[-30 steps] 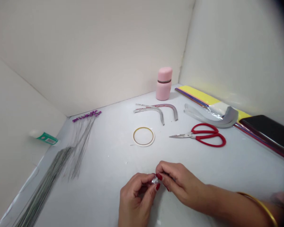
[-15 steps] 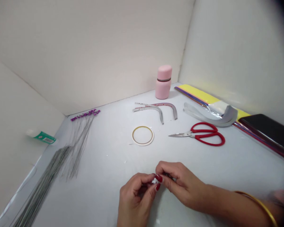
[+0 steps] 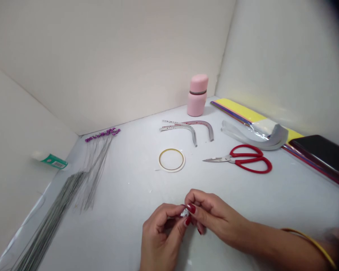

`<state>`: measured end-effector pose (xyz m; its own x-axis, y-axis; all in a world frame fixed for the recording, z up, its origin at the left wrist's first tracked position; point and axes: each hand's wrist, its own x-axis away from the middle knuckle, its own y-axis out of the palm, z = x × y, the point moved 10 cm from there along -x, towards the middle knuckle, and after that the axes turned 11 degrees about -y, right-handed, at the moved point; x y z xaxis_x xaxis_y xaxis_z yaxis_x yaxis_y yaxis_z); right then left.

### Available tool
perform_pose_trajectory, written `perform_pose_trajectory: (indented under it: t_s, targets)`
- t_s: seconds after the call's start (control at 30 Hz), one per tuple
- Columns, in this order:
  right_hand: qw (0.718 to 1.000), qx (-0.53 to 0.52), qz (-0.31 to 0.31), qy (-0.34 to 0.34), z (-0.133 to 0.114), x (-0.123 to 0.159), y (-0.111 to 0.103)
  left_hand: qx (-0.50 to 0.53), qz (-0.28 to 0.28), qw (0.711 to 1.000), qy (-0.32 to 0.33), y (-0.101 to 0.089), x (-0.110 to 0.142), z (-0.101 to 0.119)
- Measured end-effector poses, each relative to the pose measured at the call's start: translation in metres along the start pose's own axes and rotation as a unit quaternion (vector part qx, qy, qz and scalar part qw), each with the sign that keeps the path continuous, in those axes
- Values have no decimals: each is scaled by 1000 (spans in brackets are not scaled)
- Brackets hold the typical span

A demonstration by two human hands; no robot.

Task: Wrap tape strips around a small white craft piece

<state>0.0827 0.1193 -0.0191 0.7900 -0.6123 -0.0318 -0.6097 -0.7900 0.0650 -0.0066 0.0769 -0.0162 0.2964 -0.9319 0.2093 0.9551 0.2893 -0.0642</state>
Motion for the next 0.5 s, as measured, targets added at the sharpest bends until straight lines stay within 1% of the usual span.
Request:
perform_pose_trajectory:
  t_s: [0.13, 0.27, 0.37, 0.5]
  targets:
    - [1000, -4, -12, 2, 0, 0, 2, 8, -15, 1000, 9, 3, 0, 4]
    - [999, -40, -5, 30, 7, -1, 1, 51, -42, 997, -32, 6, -2, 2]
    - [998, -49, -13, 40, 10, -2, 3, 55, -36, 997, -48, 4, -3, 1]
    - [998, -45, -8, 40, 9, -2, 3, 6, -10, 1000, -26, 1, -2, 5]
